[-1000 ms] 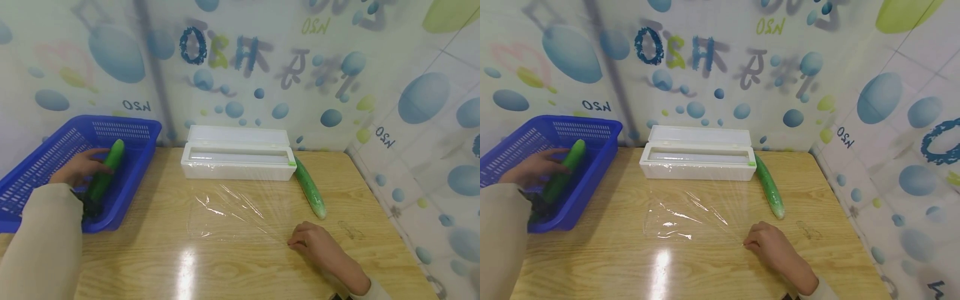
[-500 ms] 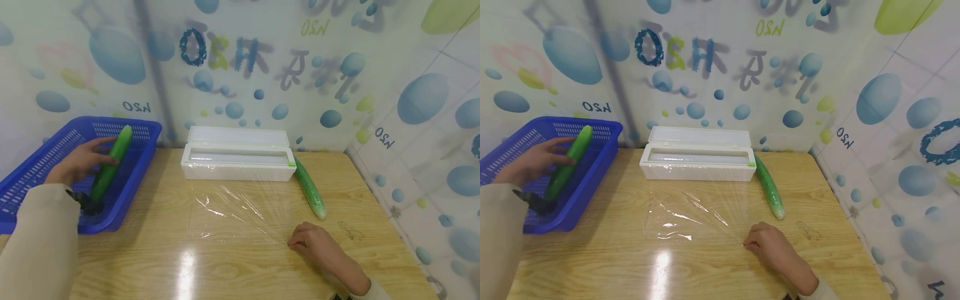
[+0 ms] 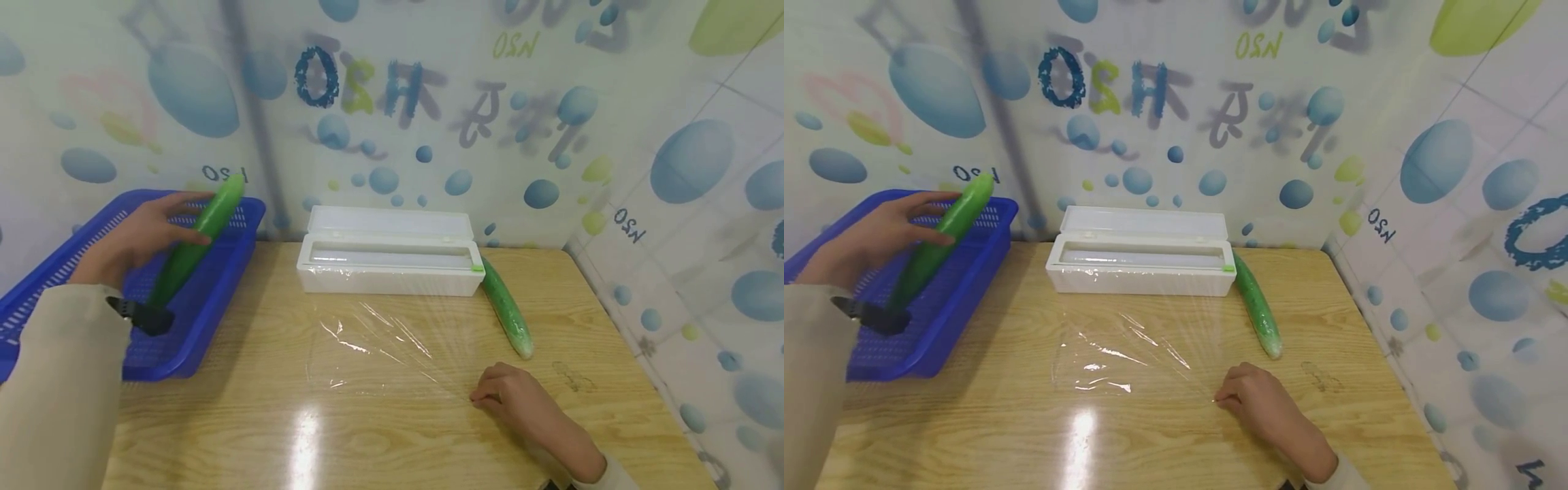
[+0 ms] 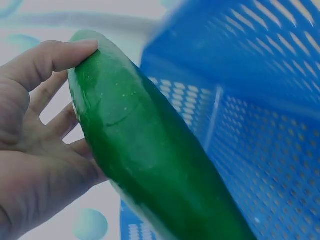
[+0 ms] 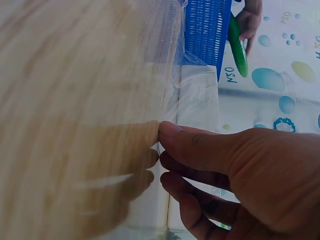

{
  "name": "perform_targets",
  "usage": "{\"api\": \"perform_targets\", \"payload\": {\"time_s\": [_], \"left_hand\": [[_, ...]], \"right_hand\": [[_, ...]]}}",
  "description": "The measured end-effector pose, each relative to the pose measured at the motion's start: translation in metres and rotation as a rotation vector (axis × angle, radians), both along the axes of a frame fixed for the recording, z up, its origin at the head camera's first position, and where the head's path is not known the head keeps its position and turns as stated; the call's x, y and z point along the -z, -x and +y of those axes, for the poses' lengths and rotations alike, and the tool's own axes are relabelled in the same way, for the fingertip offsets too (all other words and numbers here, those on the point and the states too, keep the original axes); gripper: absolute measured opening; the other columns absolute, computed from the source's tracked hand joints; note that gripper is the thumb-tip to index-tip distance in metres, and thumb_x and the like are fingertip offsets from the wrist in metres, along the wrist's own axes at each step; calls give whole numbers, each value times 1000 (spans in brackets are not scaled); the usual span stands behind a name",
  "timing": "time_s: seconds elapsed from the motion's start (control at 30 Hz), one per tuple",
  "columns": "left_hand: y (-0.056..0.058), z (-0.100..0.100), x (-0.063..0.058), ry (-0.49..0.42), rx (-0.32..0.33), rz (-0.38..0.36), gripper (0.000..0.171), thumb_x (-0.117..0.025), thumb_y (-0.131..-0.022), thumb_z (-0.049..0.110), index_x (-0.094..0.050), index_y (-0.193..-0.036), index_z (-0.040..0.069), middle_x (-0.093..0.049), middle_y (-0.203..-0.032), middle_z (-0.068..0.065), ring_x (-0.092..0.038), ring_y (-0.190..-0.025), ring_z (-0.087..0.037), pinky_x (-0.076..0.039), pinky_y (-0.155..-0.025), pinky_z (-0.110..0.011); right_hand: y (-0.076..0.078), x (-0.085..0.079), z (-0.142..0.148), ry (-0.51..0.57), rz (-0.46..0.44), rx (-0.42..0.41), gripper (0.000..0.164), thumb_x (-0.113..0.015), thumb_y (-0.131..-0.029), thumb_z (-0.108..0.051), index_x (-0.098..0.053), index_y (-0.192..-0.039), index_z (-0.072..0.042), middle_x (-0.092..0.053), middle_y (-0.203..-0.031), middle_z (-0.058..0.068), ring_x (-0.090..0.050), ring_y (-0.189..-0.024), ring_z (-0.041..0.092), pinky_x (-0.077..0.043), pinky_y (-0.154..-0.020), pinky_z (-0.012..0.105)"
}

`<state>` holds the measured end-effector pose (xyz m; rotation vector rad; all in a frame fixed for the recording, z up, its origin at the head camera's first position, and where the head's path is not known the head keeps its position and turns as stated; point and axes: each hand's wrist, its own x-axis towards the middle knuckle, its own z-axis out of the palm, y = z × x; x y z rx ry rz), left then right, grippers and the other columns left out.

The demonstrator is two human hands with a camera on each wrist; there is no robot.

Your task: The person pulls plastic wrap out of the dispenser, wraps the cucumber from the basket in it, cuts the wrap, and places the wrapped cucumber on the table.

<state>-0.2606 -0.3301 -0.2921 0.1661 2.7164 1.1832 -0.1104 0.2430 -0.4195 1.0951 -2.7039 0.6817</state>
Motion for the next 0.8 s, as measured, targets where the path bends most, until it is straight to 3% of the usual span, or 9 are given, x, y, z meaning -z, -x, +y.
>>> {"api": "perform_targets", "payload": {"time_s": [0.13, 0.37, 0.47, 0.63, 0.8], "left_hand": [[0, 18, -10, 5, 55, 73, 85, -75, -83, 19, -25, -152, 26, -30, -148, -24, -32, -129, -43, -37, -91, -51], [0, 53, -23, -18, 139, 108, 82, -73, -83, 4, -30, -151, 20, -32, -146, -24, -36, -125, -51, -40, -90, -57], [-2, 67, -25, -7, 175, 133, 79, -73, -83, 3, -34, -149, 21, -38, -143, -22, -40, -123, -50, -44, -84, -50], [-8, 92, -27, 24, 257, 179, 74, -74, -82, 5, -41, -146, 23, -45, -138, -16, -43, -121, -47, -45, -85, -55], [-14, 114, -26, 56, 308, 174, 70, -76, -81, 10, -46, -142, 24, -51, -132, -11, -49, -116, -42, -46, -81, -52]], "right_hand": [[0, 1, 0, 0, 15, -5, 16, -82, -70, -3, -76, -80, -16, -62, -79, -14, -56, -74, 2, -49, -65, 19], [-1, 0, 0, -8, -19, 12, 17, -82, -71, -3, -76, -81, -16, -62, -80, -14, -55, -74, 2, -50, -65, 20], [-1, -1, 0, -16, -30, 15, 16, -81, -72, -4, -76, -81, -16, -62, -80, -14, -56, -75, 2, -50, -65, 21], [-1, -2, 0, -17, -33, 16, 16, -81, -72, -3, -76, -81, -16, -62, -80, -13, -55, -75, 2, -50, -65, 20], [-1, -3, -1, -22, -44, 26, 16, -81, -72, -4, -76, -82, -16, -62, -80, -14, -55, -74, 2, -50, -66, 22]]}}
